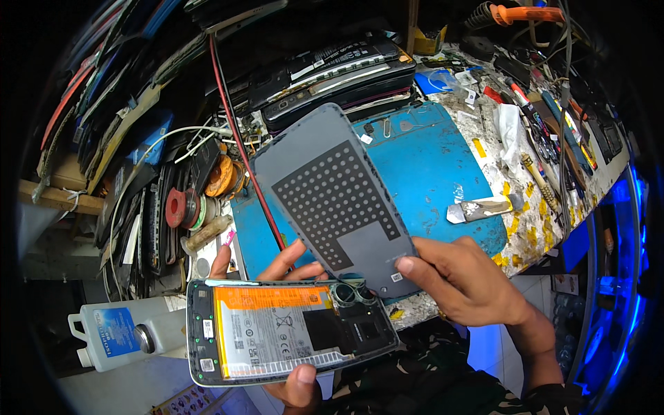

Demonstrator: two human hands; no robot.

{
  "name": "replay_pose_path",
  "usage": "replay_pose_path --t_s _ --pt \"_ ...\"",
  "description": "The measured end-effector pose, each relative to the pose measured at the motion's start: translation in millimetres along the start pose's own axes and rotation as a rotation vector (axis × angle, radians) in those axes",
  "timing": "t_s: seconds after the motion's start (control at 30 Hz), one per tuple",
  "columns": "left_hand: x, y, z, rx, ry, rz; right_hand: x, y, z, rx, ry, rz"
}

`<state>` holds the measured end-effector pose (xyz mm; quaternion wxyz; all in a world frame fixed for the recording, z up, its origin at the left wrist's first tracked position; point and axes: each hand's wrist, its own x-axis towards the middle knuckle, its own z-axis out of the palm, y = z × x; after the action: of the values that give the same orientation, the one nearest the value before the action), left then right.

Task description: The person removes the back cover of a smartphone using a prying tool and a plastic card. They separate the back cover from the frame, expose the internal components, and set the cover aside.

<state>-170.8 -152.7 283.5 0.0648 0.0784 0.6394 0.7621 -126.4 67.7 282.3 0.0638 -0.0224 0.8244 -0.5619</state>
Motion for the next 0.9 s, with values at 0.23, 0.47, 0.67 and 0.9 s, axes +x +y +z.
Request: replay_pose_path --t_s 0.23,0.47,0.67,0.9 --pt "-13 3 20 0.074 0.069 0.015 -9 -13 12 -0.012 0.026 -0.252" --pt "-35 21 10 0.123 -0.268 -0.123 -16 -18 14 -0.083 0.033 -0.180" --pt "-39 -25 -2 0.071 -0.316 0.433 -12 -5 18 0.142 0.113 -0.007" --pt "-40 -31 -4 -0.003 -0.235 0.438 -14 -8 16 0.433 0.108 0.170"
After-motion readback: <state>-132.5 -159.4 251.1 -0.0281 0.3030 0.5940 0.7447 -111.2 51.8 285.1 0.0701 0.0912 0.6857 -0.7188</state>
